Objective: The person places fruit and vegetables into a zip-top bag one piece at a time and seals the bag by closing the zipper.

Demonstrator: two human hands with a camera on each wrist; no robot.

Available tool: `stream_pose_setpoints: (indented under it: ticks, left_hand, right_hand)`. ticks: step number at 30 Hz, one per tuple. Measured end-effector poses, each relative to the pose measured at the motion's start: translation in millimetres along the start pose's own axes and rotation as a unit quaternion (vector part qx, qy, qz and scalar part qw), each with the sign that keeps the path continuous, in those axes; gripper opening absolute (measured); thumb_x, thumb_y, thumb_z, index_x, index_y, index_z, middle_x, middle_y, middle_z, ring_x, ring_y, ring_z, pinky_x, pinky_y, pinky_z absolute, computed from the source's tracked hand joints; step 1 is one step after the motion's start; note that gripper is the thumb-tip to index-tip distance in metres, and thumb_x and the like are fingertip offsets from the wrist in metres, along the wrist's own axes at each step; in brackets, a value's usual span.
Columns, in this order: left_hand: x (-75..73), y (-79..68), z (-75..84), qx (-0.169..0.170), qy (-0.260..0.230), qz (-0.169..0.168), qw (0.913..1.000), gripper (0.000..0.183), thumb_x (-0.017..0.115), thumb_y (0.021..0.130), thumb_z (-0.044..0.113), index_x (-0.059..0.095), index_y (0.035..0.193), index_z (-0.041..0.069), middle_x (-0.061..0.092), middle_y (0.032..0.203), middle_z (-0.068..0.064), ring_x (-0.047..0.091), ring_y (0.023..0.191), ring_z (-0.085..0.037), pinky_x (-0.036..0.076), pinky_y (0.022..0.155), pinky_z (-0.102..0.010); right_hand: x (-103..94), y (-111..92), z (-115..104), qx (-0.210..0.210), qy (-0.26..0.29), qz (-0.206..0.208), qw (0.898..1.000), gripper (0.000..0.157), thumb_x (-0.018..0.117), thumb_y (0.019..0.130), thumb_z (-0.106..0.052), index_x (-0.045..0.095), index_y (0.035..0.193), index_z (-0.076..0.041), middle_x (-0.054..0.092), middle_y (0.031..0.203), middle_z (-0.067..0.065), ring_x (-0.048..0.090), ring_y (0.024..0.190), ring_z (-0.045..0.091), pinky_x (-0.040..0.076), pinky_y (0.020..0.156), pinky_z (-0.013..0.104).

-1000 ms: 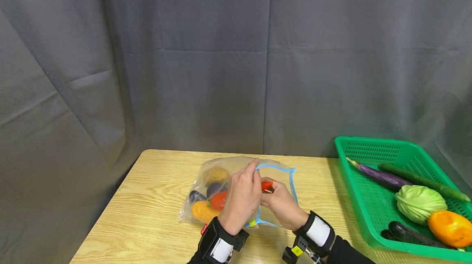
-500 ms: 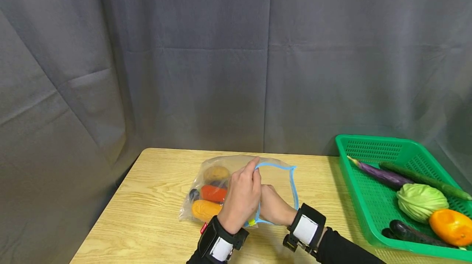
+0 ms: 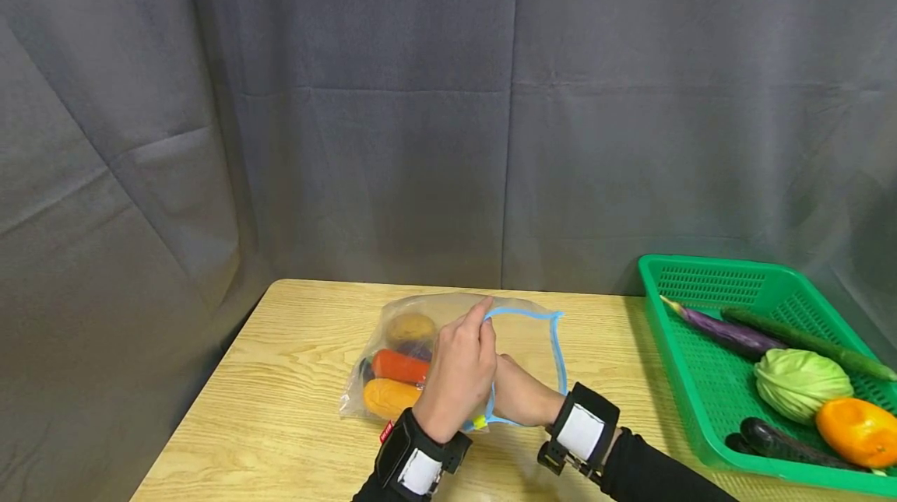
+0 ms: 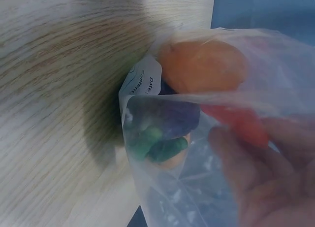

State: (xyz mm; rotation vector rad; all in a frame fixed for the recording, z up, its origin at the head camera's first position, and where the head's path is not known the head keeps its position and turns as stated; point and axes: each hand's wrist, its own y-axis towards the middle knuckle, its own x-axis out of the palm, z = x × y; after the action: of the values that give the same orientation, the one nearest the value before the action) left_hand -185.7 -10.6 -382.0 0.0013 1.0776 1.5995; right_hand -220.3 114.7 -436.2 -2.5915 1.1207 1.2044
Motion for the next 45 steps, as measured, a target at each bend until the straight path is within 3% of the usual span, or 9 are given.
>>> stream_pose_setpoints:
  ticks: [2,5,8,11,17,21,29,37,45]
  left_hand:
    - [-0.4,0.2,-0.5,-0.006,-0.002,-0.004,1.0,0.032,0.044,0.095,0.004,0.06,0.121,-0.004,0.055,0.066,-0.002,0.052,0.06,-0.013,0.045,0.058,-0.027]
    - [-1.4,0.4,-1.3,-0.012,-0.003,-0.01,0.9999,0.032,0.044,0.095,0.004,0.06,0.122,-0.004,0.046,0.061,0.002,0.041,0.053,-0.01,0.038,0.051,-0.024]
    - [-2.2,0.8,-2.4,-0.013,-0.002,-0.01,0.9999,0.032,0.044,0.095,0.003,0.06,0.122,-0.004,0.041,0.059,0.003,0.032,0.049,-0.008,0.03,0.046,-0.022]
    - [-2.7,1.0,-2.8,-0.014,0.0,-0.008,0.9999,0.031,0.044,0.095,0.003,0.06,0.121,-0.004,0.038,0.058,0.004,0.029,0.048,-0.007,0.026,0.045,-0.022]
    - [-2.5,0.7,-2.8,-0.023,0.006,-0.017,0.9996,0.031,0.045,0.096,0.005,0.059,0.122,-0.004,0.036,0.056,0.005,0.028,0.047,-0.006,0.025,0.045,-0.021]
    - [-2.6,1.4,-2.1,-0.029,0.005,-0.02,0.9993,0.031,0.044,0.097,0.005,0.059,0.123,-0.004,0.035,0.057,0.004,0.028,0.045,-0.005,0.025,0.043,-0.02]
    - [-3.1,2.1,-0.7,-0.025,0.011,-0.009,0.9996,0.031,0.046,0.095,0.005,0.06,0.121,-0.004,0.035,0.058,0.005,0.029,0.046,-0.006,0.025,0.043,-0.02]
    - [-2.9,2.7,0.1,-0.017,0.009,-0.004,0.9998,0.032,0.045,0.095,0.004,0.06,0.122,-0.003,0.036,0.058,0.005,0.029,0.046,-0.006,0.025,0.044,-0.02]
    - [-2.4,1.6,1.1,-0.02,0.009,-0.007,0.9997,0.032,0.044,0.095,0.004,0.061,0.122,-0.003,0.036,0.058,0.006,0.027,0.046,-0.005,0.024,0.044,-0.02]
  right_hand:
    - [-1.9,0.4,-1.0,0.012,0.009,-0.004,1.0,0.01,0.059,0.089,-0.001,0.06,0.088,-0.011,0.049,0.072,-0.013,0.046,0.066,0.001,0.042,0.064,0.021]
    - [-6.3,0.9,-3.8,0.028,0.008,0.0,1.0,0.02,0.051,0.092,0.002,0.062,0.082,-0.012,0.049,0.068,-0.012,0.046,0.064,0.001,0.041,0.063,0.021]
    - [-13.0,-0.2,-8.8,0.041,0.003,0.006,0.999,0.026,0.046,0.092,0.005,0.067,0.093,-0.01,0.062,0.083,-0.006,0.055,0.076,0.005,0.047,0.072,0.024]
    - [-21.0,-3.3,-14.9,0.044,-0.002,0.015,0.999,0.028,0.048,0.092,0.005,0.067,0.107,-0.009,0.065,0.108,0.001,0.059,0.099,0.014,0.05,0.081,0.028]
    - [-40.9,-14.7,-23.0,0.047,0.022,0.012,0.999,0.026,0.055,0.091,0.002,0.066,0.112,-0.009,0.062,0.115,0.004,0.057,0.11,0.023,0.05,0.08,0.027]
    - [-60.4,-29.1,-27.1,0.058,-0.003,0.013,0.998,0.026,0.061,0.089,-0.002,0.065,0.114,-0.007,0.063,0.114,0.004,0.06,0.105,0.023,0.05,0.078,0.028]
    - [-102.3,-56.6,-27.5,0.078,-0.043,0.048,0.995,0.009,0.066,0.09,-0.019,0.069,0.095,-0.014,0.066,0.093,-0.007,0.062,0.084,0.008,0.051,0.068,0.028]
    - [-158.2,-81.9,-7.9,0.153,-0.136,0.121,0.971,0.017,0.063,0.091,-0.031,0.069,0.098,-0.016,0.065,0.094,-0.005,0.062,0.087,0.015,0.051,0.071,0.034]
    - [-194.5,-107.5,29.4,0.203,-0.192,0.128,0.951,0.03,0.061,0.092,-0.033,0.065,0.108,-0.008,0.064,0.103,0.01,0.06,0.096,0.032,0.048,0.075,0.047]
